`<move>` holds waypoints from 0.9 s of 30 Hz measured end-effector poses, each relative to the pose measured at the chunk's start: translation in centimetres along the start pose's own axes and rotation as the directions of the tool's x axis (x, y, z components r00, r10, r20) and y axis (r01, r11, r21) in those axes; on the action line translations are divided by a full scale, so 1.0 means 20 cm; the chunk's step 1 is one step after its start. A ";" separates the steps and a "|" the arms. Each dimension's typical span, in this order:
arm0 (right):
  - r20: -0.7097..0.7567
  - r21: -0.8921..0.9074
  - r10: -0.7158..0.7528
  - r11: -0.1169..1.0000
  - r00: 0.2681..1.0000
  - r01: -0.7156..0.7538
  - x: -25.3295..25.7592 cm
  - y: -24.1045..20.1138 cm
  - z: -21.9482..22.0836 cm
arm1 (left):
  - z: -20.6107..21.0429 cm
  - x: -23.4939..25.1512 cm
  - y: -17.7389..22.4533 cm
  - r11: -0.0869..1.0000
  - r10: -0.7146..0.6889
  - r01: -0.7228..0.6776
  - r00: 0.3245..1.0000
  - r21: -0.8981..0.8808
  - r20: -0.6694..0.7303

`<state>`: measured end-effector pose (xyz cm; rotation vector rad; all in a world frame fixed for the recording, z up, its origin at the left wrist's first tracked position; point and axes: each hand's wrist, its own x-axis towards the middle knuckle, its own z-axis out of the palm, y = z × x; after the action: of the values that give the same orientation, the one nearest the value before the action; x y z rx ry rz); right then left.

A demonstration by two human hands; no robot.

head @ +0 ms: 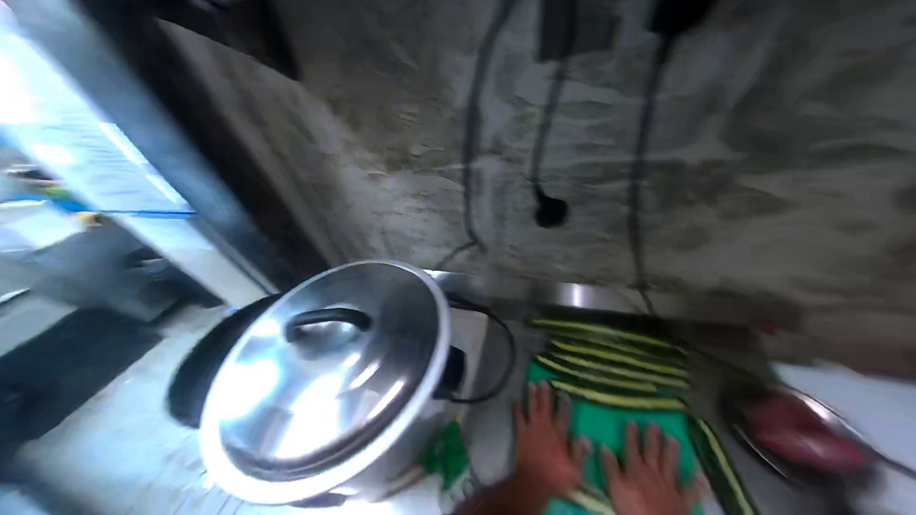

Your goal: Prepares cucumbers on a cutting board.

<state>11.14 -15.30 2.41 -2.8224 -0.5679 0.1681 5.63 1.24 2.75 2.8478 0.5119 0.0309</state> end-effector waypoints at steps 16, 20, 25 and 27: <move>0.234 -0.117 0.127 0.988 0.964 -0.102 0.17 -0.07 -0.09 | 0.01 0.12 -0.01 0.997 0.029 -0.034 0.998 0.076 0.064; 0.054 -0.125 -0.142 0.981 0.988 0.147 -0.31 -0.03 0.03 | 0.06 -0.38 -0.09 0.980 0.201 -0.201 0.979 0.007 0.031; 0.105 -0.136 -0.131 0.980 0.986 0.145 -0.27 -0.07 0.02 | 0.07 -0.36 -0.09 0.981 0.192 -0.192 0.981 0.012 0.029; 0.183 -0.088 0.042 0.996 0.982 -0.026 0.03 -0.09 -0.05 | 0.03 -0.05 -0.05 0.995 0.086 -0.088 0.995 0.044 0.060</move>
<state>11.07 -13.62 3.79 -2.9200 -0.5790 0.4263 4.33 1.56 1.98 2.9048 0.3813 -0.0481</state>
